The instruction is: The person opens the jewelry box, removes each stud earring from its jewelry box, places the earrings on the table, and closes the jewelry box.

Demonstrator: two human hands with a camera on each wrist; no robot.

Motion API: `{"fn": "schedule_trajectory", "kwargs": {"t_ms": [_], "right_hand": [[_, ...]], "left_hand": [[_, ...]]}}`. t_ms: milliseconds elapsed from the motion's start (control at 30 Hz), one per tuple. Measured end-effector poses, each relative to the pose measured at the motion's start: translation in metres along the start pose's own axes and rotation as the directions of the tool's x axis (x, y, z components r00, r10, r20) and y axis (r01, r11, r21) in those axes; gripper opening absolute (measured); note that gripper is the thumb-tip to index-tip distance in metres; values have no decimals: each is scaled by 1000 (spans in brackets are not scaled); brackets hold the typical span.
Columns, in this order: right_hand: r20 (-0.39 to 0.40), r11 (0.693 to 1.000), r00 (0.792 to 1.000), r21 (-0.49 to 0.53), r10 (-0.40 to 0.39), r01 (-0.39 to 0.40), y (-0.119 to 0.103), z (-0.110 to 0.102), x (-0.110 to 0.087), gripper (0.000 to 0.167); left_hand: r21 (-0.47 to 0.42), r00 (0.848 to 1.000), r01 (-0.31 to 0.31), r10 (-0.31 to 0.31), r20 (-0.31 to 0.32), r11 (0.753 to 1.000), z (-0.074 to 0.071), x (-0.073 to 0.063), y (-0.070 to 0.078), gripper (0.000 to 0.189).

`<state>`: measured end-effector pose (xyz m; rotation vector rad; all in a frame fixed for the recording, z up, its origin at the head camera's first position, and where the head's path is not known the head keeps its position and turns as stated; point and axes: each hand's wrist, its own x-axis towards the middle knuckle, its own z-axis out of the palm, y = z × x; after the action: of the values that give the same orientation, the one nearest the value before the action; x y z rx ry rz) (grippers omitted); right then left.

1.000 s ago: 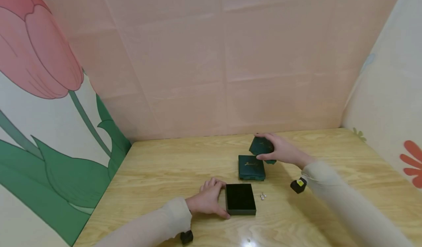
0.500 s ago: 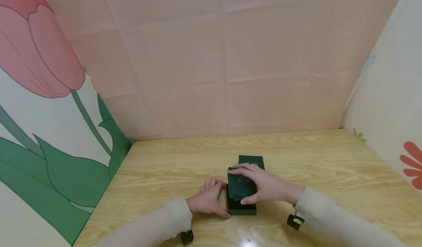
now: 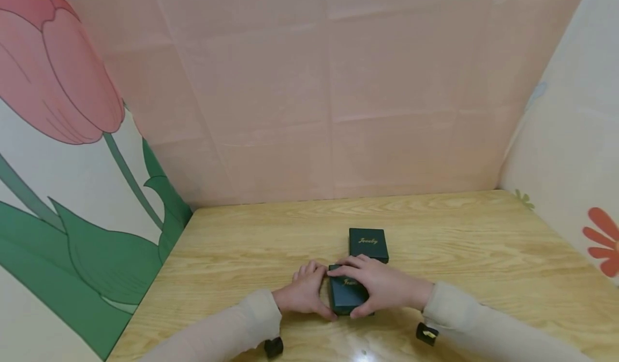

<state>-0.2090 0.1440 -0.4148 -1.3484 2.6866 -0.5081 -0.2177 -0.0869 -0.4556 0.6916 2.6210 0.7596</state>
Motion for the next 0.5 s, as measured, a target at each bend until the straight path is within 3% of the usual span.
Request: {"fn": "schedule_trajectory", "kwargs": {"t_ms": [500], "right_hand": [[0, 1000, 1000, -14, 13, -13, 3, 5, 4, 80]], "left_hand": [[-12, 1000, 13, -13, 10, 1000, -1, -1, 2, 95]]}}
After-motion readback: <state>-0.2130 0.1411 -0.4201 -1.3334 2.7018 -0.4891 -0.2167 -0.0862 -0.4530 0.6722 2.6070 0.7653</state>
